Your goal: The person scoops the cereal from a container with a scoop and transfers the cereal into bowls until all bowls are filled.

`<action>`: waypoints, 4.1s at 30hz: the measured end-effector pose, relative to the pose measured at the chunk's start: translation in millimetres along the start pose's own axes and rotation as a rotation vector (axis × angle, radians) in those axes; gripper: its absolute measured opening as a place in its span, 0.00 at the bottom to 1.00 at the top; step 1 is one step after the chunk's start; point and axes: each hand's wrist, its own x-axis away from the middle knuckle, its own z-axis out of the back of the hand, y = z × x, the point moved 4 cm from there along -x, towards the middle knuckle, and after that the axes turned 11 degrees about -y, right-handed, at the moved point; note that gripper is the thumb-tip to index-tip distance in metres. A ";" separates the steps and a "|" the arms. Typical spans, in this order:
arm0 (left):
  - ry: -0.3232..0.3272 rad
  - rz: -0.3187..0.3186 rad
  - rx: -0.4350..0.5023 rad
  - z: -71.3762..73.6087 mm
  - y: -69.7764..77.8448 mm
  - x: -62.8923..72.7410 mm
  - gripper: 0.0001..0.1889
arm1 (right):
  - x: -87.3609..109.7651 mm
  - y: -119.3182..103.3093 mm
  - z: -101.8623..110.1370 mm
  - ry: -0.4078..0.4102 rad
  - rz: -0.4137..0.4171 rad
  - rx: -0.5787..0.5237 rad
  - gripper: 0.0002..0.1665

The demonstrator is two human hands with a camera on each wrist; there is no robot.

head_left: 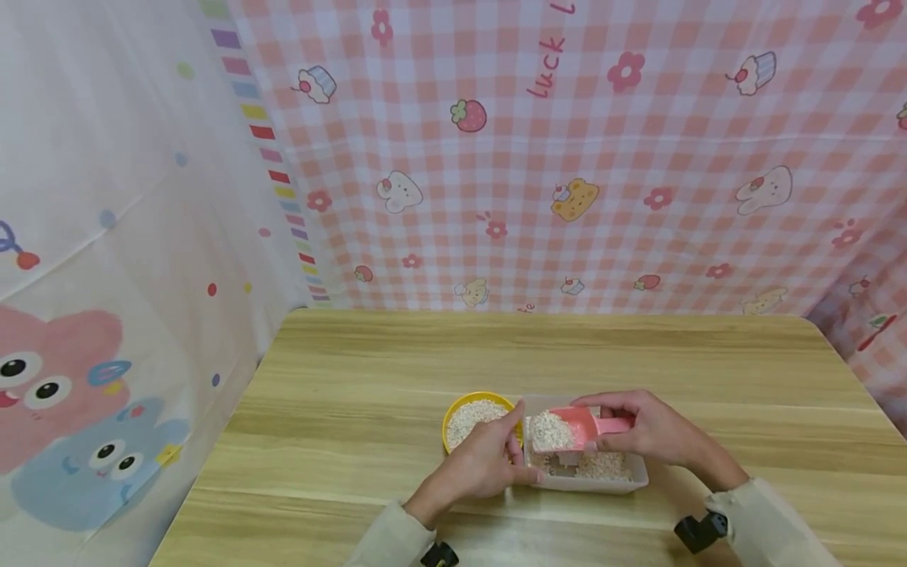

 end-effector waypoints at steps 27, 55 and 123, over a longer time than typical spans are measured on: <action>0.270 -0.022 0.092 45.6 -29.2 39.3 0.33 | 1.7 4.5 -2.4 0.046 0.003 -0.091 0.29; 0.108 0.079 0.214 48.6 -90.2 37.4 0.52 | 1.6 6.5 -0.9 0.059 -0.007 -0.105 0.28; 0.001 0.067 0.252 33.3 -93.0 23.8 0.63 | -31.5 -57.8 4.0 -0.008 -0.018 0.252 0.35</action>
